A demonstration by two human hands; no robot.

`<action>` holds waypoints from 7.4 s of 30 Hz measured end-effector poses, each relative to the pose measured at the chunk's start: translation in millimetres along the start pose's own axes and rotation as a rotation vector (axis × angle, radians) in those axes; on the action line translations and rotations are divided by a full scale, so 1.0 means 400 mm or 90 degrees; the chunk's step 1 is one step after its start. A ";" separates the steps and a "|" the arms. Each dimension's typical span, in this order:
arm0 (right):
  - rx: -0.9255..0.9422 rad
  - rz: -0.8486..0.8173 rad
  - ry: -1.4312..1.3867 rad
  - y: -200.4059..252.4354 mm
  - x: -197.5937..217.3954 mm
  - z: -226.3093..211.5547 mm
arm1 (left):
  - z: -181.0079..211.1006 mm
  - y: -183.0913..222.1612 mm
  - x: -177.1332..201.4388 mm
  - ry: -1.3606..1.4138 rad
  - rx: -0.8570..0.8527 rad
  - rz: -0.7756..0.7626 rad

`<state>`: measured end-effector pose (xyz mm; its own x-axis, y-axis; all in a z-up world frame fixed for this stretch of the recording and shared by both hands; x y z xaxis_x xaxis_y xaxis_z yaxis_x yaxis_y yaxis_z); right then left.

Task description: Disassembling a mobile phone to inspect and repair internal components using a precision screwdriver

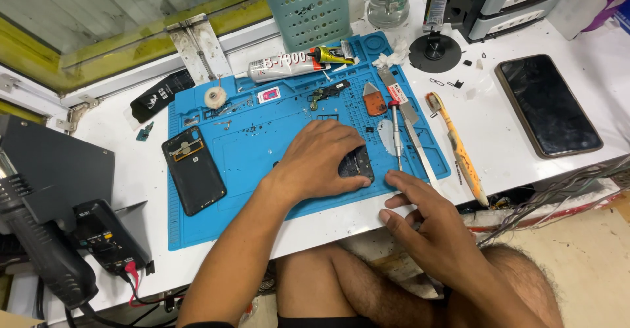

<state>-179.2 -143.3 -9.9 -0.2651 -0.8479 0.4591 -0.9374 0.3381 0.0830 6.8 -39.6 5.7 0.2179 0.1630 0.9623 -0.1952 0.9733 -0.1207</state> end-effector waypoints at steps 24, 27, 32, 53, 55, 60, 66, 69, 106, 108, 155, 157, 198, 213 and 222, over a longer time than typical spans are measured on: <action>0.001 0.009 0.004 0.002 0.000 -0.013 | 0.001 0.004 -0.009 0.038 0.015 0.005; 0.005 0.008 0.005 0.002 0.000 -0.016 | 0.001 0.001 -0.013 0.033 0.021 -0.001; 0.007 0.007 0.008 0.000 0.000 -0.018 | -0.011 -0.002 -0.033 0.013 0.028 0.003; 0.020 0.035 -0.005 0.006 -0.008 -0.008 | 0.008 0.001 -0.041 -0.033 0.060 -0.043; 0.017 0.035 -0.003 0.005 -0.009 -0.009 | 0.012 -0.001 -0.031 -0.034 0.067 -0.050; 0.018 0.031 0.032 0.001 -0.011 -0.010 | -0.001 -0.009 -0.019 0.073 0.106 -0.079; -0.010 0.021 0.058 -0.006 -0.016 -0.003 | -0.009 -0.021 -0.019 0.105 0.173 -0.112; -0.008 0.027 0.045 -0.011 -0.014 -0.011 | -0.006 -0.034 -0.013 0.081 0.181 -0.148; -0.173 -0.014 0.149 -0.042 -0.018 -0.001 | 0.014 -0.119 0.020 -0.036 0.179 -0.303; -0.113 -0.003 0.122 -0.039 -0.024 0.001 | 0.006 -0.112 0.022 0.011 0.181 -0.273; 0.089 0.154 -0.124 -0.271 0.040 -0.113 | -0.236 0.153 0.078 0.382 0.209 0.884; 0.127 0.134 -0.205 -0.289 0.015 -0.105 | -0.235 0.150 0.073 0.402 0.211 0.883; 0.126 0.186 -0.351 -0.303 -0.003 -0.062 | -0.159 0.084 0.040 0.375 0.051 0.518; 0.147 0.215 -0.369 -0.246 0.050 -0.049 | -0.099 0.072 0.019 0.487 -0.016 0.460; 0.238 0.252 -0.326 -0.233 0.034 -0.077 | -0.095 0.066 -0.001 0.630 0.044 0.361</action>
<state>-88.4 -173.6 15.9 -0.5855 -0.8063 -0.0842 -0.7397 0.5738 -0.3517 37.9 -7.7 -7.3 0.7335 0.6616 0.1557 -0.5513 0.7131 -0.4331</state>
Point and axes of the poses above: each hand's wrist, its own y-axis away from the middle knuckle, its own x-axis out of the back of the hand, z = x × y, the point moved 4 cm from there along -y, towards the middle knuckle, and after that the axes turned 3 degrees about -z, right-handed, at the moved point
